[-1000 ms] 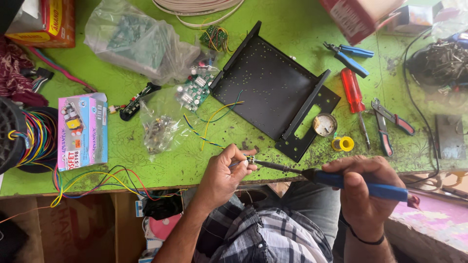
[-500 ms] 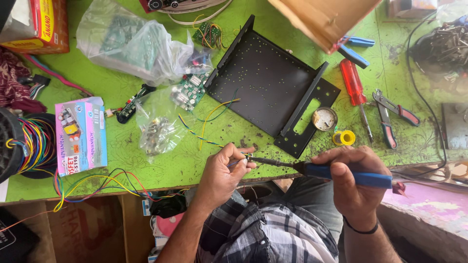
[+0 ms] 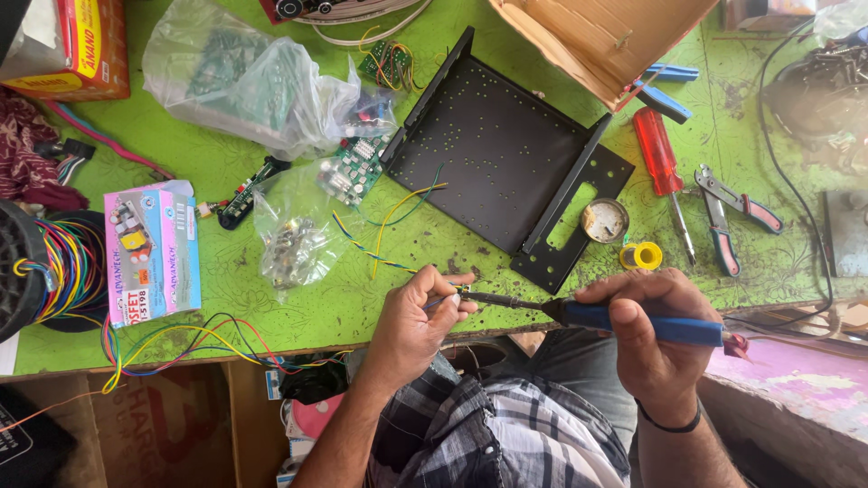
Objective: The person solders wires to a small electronic component using a soldering iron and solder. They then strip the ends of additional wires with wire strippers and prepare them for further soldering.
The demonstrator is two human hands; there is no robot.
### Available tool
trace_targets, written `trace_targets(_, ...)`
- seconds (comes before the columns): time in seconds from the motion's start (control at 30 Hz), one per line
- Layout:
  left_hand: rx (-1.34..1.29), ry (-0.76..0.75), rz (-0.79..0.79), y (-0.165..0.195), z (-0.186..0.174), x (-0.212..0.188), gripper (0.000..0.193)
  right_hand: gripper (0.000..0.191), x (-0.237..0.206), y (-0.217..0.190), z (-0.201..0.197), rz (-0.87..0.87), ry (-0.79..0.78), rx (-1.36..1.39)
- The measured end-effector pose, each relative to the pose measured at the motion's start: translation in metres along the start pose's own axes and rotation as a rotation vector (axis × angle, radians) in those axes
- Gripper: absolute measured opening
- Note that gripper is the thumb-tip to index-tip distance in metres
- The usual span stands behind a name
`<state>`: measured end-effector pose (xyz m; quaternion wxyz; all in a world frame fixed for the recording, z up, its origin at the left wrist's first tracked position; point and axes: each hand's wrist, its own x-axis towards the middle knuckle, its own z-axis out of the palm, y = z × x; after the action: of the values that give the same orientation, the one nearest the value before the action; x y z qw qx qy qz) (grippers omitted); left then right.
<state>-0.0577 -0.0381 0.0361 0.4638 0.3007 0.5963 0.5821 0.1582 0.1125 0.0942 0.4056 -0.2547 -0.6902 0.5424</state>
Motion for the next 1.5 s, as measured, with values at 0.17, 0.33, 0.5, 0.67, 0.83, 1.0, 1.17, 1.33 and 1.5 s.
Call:
trace_targets(0.17, 0.003, -0.005, 0.016, 0.001, -0.001, 0.0, 0.011, 0.033, -0.002, 0.001, -0.001, -0.006, -0.002, -0.01)
trace_targets(0.33, 0.013, -0.011, 0.025, 0.001, -0.001, 0.0, 0.012, 0.029, -0.005, 0.002, -0.003, -0.032, 0.042, 0.148)
trace_targets(0.5, 0.025, -0.022, 0.035, 0.003, -0.002, 0.0, 0.015, 0.028, -0.015, -0.004, -0.009, -0.006, 0.087, 0.188)
trace_targets(0.67, 0.018, -0.01, 0.015, 0.004, -0.001, 0.001, 0.013, 0.027, -0.022, -0.008, -0.016, -0.038, 0.09, 0.213)
trace_targets(0.83, -0.01, -0.013, 0.006, 0.004, -0.001, -0.001, 0.011, 0.028, -0.017, -0.006, -0.014, -0.031, 0.065, 0.101)
trace_targets(1.0, 0.044, -0.014, 0.046, 0.003, -0.001, -0.001, 0.015, 0.029, -0.012, -0.001, -0.007, -0.024, 0.021, 0.044)
trace_targets(1.17, -0.004, -0.019, 0.028, 0.002, -0.002, 0.0, 0.014, 0.027, -0.013, 0.004, -0.007, -0.005, 0.018, 0.036)
trace_targets(1.33, -0.044, -0.023, -0.003, 0.003, -0.002, 0.0, 0.011, 0.028, -0.009, 0.004, -0.004, -0.013, 0.005, 0.002)
trace_targets(1.5, -0.059, -0.031, 0.002, 0.006, -0.001, 0.0, 0.013, 0.025, -0.008, 0.003, -0.002, -0.019, 0.005, -0.017)
